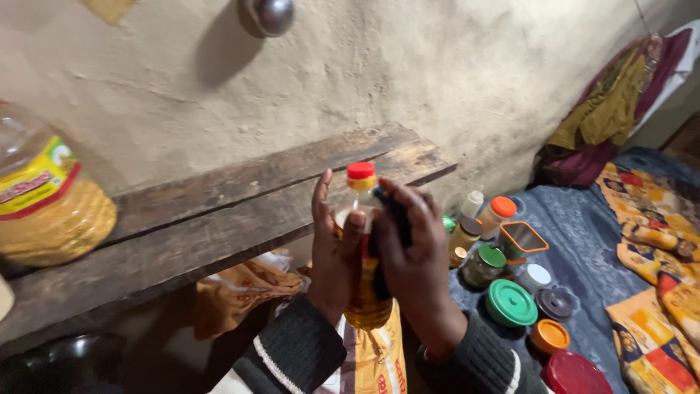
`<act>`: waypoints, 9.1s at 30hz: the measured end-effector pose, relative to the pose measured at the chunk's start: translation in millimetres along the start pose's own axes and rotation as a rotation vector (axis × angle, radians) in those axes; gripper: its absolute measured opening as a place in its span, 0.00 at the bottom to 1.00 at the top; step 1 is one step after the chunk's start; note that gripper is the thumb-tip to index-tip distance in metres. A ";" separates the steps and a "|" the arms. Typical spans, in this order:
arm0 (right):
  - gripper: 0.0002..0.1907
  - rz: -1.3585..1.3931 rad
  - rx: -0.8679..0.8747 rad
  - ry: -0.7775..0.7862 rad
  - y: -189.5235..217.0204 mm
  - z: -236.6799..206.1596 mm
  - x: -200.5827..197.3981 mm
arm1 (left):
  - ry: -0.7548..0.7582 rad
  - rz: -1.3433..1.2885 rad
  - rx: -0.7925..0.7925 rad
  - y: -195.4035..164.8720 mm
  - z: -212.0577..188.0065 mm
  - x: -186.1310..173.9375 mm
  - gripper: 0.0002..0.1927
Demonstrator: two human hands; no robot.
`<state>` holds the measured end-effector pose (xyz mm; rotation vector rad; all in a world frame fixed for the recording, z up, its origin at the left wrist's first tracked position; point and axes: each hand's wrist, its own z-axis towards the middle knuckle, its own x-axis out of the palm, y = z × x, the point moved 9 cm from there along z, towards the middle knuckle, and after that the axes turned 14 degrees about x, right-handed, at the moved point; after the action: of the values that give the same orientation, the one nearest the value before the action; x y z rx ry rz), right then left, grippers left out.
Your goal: The person wipes plastic storage jars, their lids, and a cooking oil bottle with a blue cloth on a wooden wall shelf. They lift each container, wipe its lid and body, and place it back on the shelf, also wiping small containers set on a nearby mat.
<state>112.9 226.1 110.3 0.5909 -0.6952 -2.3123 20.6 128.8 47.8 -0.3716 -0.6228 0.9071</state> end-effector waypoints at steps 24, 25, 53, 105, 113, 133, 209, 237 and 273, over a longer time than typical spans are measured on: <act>0.24 -0.050 0.559 0.506 -138.8 70.0 -99.8 | 0.607 0.206 -0.163 110.5 -10.9 121.5 0.64; 0.24 -0.085 0.510 0.506 -142.0 73.1 -104.9 | 0.639 0.225 -0.190 117.0 -11.3 127.3 0.62; 0.23 -0.579 0.652 0.329 -330.7 22.7 -290.2 | 0.935 0.210 -0.399 295.3 -112.5 320.1 0.43; 0.22 -0.870 1.105 -0.076 -567.4 -120.4 -476.6 | 1.375 0.132 -0.568 475.5 -275.2 505.8 0.27; 0.24 -0.825 1.195 -0.064 -596.0 -144.2 -471.1 | 1.393 0.223 -0.611 484.0 -269.9 486.6 0.26; 0.24 -0.516 1.184 -0.197 -564.6 -107.7 -453.6 | 1.364 0.309 -0.584 422.4 -235.2 458.4 0.31; 0.16 1.034 0.744 0.093 -111.1 46.3 67.2 | 0.286 0.777 0.143 -63.1 -3.2 30.6 0.20; 0.14 1.022 0.802 0.492 1.8 -27.0 234.4 | 0.298 1.213 0.115 -178.1 -31.6 -129.1 0.40; 0.22 1.012 0.741 0.768 79.7 35.5 307.5 | -0.501 1.589 0.308 -252.6 127.0 -290.6 0.58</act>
<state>-84.0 -25.6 116.5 1.0446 -1.0971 -0.7603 -39.6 -248.5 183.6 -0.3168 -0.5515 2.6407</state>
